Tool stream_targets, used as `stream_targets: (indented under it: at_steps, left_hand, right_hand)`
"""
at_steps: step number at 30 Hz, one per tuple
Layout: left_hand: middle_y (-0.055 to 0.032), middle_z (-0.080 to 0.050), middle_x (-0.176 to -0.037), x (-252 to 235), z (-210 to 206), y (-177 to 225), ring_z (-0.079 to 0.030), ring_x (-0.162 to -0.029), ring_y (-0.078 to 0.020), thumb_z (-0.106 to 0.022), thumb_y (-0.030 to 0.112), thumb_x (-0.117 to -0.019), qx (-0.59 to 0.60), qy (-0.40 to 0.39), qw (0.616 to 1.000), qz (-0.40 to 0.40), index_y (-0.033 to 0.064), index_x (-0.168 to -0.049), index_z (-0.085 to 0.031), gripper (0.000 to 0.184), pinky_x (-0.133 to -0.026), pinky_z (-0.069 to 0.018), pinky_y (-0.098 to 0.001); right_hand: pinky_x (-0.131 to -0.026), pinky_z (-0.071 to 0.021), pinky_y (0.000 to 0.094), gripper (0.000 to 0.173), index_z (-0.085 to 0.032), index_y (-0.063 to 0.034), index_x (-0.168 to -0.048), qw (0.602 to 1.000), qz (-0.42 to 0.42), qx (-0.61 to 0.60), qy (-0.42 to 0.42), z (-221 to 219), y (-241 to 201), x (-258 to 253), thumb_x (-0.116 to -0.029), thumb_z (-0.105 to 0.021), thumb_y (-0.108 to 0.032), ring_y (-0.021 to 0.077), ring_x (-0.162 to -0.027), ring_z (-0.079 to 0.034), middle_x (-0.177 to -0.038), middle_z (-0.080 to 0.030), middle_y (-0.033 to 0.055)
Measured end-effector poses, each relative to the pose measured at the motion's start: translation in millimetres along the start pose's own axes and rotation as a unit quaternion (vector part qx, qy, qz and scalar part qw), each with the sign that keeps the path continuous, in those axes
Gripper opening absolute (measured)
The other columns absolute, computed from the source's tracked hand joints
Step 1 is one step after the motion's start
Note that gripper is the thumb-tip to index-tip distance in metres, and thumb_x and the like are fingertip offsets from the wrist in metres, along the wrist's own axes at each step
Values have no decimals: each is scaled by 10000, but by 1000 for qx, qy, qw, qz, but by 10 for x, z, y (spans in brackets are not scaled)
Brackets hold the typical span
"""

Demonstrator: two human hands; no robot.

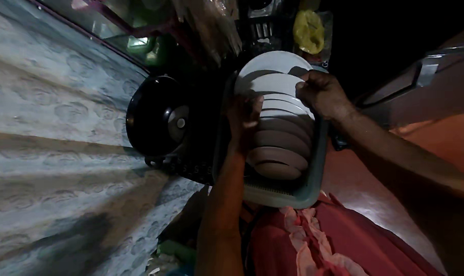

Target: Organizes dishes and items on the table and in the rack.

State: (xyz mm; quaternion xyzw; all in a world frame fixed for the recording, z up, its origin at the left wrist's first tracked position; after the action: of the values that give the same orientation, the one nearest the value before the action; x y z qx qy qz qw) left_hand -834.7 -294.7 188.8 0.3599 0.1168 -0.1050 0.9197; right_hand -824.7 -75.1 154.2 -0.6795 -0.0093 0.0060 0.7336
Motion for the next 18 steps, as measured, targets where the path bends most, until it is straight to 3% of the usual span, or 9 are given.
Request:
stream_targets:
  at_steps: [3, 7, 12, 14, 16, 18]
  left_hand:
    - [-188, -644, -1055, -55, -66, -50, -612, -1016, -313, -635, 402, -978, -6, -18, 1000, 13, -18, -1003, -691, 424, -952, -461, -546]
    - [-178, -642, -1045, -124, -166, -109, -608, -1018, -308, -622, 402, -982, 1, -33, 999, 20, -5, -989, -701, 414, -955, -455, -559]
    - [-156, -641, -1025, -154, -200, -138, -605, -1011, -291, -634, 416, -973, 7, -35, 999, 29, 3, -988, -704, 419, -945, -460, -532]
    - [-153, -666, -1019, -166, -201, -146, -622, -1010, -286, -644, 406, -964, 6, -23, 1000, 15, 6, -1005, -706, 407, -944, -476, -523]
    - [-172, -665, -1079, -166, -199, -140, -627, -1046, -287, -661, 378, -953, 17, -23, 1000, 11, -9, -1099, -683, 414, -946, -499, -488]
    - [-178, -662, -1095, -168, -207, -135, -620, -1072, -287, -668, 366, -951, 27, -26, 999, 7, -15, -1113, -672, 414, -956, -500, -461]
  right_hand:
    - [-522, -433, 211, 94, -614, -54, -1044, 999, -45, 3, -5, -1, 57, -25, -1028, -546, -116, 47, -558, -478, -713, -536, -19]
    - [-534, -450, 249, 201, -631, -45, -1155, 994, -92, 48, -18, -47, 152, -64, -1062, -539, -198, 73, -581, -491, -777, -567, 19]
    - [-705, -532, 315, 241, -632, -48, -1201, 990, -86, 111, -24, -64, 125, -71, -1082, -507, -216, 104, -723, -585, -894, -630, 59]
    - [-812, -569, 432, 278, -636, -48, -1238, 981, -76, 175, -30, -69, 75, -75, -1073, -522, -240, 203, -846, -667, -999, -679, 122]
    - [-945, -528, 566, 359, -598, -29, -1324, 961, -100, 254, -42, -80, -4, -46, -1064, -556, -273, 345, -1037, -683, -1147, -679, 212]
    - [-939, -498, 632, 438, -526, 14, -1340, 943, -114, 310, -37, -87, -42, -19, -1032, -614, -284, 432, -1073, -656, -1143, -657, 264]
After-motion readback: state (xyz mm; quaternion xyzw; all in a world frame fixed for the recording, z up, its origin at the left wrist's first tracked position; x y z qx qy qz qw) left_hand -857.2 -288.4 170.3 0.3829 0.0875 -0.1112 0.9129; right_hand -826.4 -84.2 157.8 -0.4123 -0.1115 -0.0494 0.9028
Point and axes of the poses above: each hand's wrist, its own x-axis away from the middle knuckle, its own z-axis out of the back of the hand, y = z × x, the point moved 10 cm from there along -x, towards the middle knuckle
